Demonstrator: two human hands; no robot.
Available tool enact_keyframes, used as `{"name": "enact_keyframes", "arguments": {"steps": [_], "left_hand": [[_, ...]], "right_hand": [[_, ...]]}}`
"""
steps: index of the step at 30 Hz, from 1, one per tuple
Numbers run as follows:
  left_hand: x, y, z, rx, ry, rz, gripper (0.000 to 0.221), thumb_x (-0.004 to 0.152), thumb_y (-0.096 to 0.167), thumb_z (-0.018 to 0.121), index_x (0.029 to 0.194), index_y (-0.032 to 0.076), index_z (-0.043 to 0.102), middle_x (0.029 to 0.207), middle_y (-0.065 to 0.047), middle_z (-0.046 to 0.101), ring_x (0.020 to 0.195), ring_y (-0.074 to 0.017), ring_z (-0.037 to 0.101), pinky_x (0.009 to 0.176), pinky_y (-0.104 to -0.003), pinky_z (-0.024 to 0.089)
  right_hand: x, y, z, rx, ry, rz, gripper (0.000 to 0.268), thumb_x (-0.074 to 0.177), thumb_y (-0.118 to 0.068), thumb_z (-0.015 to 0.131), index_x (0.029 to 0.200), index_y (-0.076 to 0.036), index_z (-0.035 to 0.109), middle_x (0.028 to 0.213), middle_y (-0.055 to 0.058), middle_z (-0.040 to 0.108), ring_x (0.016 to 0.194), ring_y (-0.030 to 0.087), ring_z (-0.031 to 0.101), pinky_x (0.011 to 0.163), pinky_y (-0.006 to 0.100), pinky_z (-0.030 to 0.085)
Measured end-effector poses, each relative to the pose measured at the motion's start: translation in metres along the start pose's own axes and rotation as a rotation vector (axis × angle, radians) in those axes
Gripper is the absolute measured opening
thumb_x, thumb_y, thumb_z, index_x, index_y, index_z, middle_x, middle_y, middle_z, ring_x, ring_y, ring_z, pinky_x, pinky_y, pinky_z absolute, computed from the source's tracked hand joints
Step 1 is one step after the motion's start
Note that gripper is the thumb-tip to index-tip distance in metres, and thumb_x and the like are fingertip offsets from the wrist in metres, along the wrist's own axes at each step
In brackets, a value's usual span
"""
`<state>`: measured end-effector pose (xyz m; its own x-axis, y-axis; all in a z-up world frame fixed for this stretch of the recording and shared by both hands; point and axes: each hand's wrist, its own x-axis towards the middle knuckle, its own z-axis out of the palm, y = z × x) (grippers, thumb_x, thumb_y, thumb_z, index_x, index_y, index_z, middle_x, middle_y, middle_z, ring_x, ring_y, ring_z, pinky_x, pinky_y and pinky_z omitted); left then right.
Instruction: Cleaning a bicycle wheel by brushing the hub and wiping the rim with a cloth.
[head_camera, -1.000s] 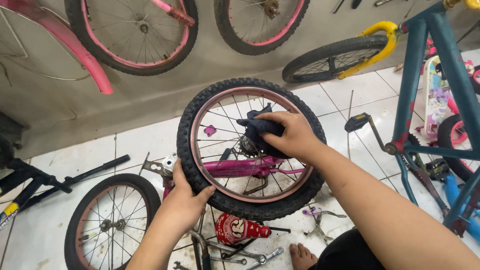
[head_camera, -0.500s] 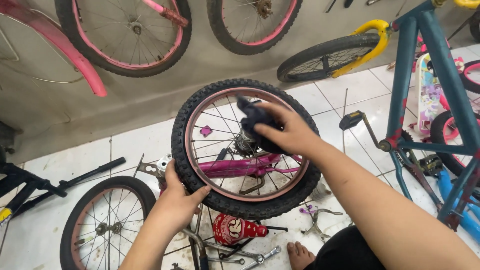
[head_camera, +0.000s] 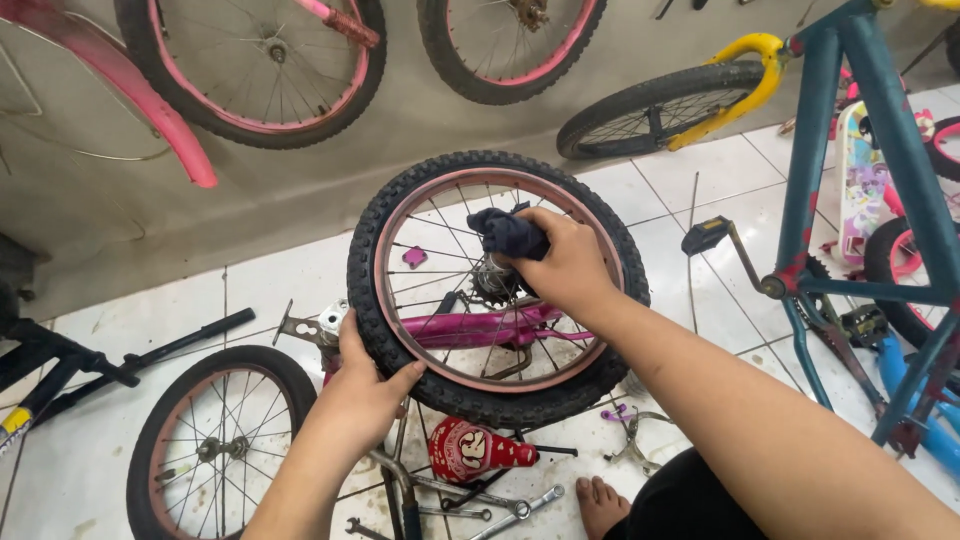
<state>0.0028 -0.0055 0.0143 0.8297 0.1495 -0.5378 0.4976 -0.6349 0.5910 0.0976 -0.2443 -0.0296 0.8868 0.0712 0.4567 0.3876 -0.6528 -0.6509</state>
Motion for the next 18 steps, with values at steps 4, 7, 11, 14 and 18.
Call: {"name": "enact_keyframes", "arguments": {"steps": [4, 7, 11, 14, 18], "left_hand": [[-0.003, 0.000, 0.000, -0.021, -0.009, -0.010, 0.098, 0.095, 0.022, 0.063, 0.165, 0.019, -0.006, 0.116, -0.018, 0.074, 0.076, -0.0249, 0.076, 0.062, -0.034, 0.058], [0.000, -0.006, 0.002, 0.008, 0.006, 0.034, 0.099, 0.093, 0.024, 0.063, 0.164, 0.015, -0.005, 0.120, -0.020, 0.073, 0.079, -0.0266, 0.079, 0.063, -0.035, 0.059], [0.001, -0.001, 0.000, 0.013, 0.000, 0.010, 0.100, 0.093, 0.024, 0.066, 0.164, 0.017, -0.005, 0.113, -0.018, 0.075, 0.073, -0.0238, 0.076, 0.058, -0.032, 0.057], [0.001, -0.004, 0.001, -0.014, -0.010, 0.013, 0.103, 0.092, 0.024, 0.067, 0.163, 0.014, -0.006, 0.115, -0.019, 0.074, 0.074, -0.0241, 0.077, 0.059, -0.032, 0.059], [0.011, -0.013, 0.004, -0.050, -0.019, 0.015, 0.108, 0.090, 0.025, 0.069, 0.162, 0.012, -0.010, 0.127, -0.022, 0.067, 0.074, -0.0246, 0.078, 0.059, -0.032, 0.061]], "right_hand": [[0.003, 0.008, -0.011, 0.082, -0.082, 0.024, 0.038, 0.074, -0.019, 0.087, 0.109, -0.007, 0.076, 0.084, 0.007, 0.079, 0.065, 0.015, 0.071, 0.061, 0.027, 0.055], [0.005, 0.025, -0.018, 0.209, -0.202, 0.173, 0.044, 0.076, -0.007, 0.082, 0.119, -0.006, 0.072, 0.101, 0.009, 0.078, 0.084, 0.017, 0.075, 0.077, 0.027, 0.061], [0.009, 0.030, -0.023, 0.461, -0.149, 0.345, 0.045, 0.084, -0.006, 0.072, 0.129, -0.004, 0.067, 0.102, 0.009, 0.077, 0.084, 0.015, 0.071, 0.076, 0.027, 0.058], [0.005, 0.032, -0.021, 0.570, -0.067, 0.394, 0.051, 0.088, -0.006, 0.061, 0.139, -0.007, 0.056, 0.118, 0.010, 0.071, 0.102, 0.017, 0.067, 0.090, 0.029, 0.053], [0.006, 0.023, -0.026, 0.445, -0.289, 0.162, 0.064, 0.081, -0.011, 0.046, 0.145, -0.010, 0.052, 0.138, 0.009, 0.063, 0.119, 0.020, 0.059, 0.099, 0.030, 0.044]]}}
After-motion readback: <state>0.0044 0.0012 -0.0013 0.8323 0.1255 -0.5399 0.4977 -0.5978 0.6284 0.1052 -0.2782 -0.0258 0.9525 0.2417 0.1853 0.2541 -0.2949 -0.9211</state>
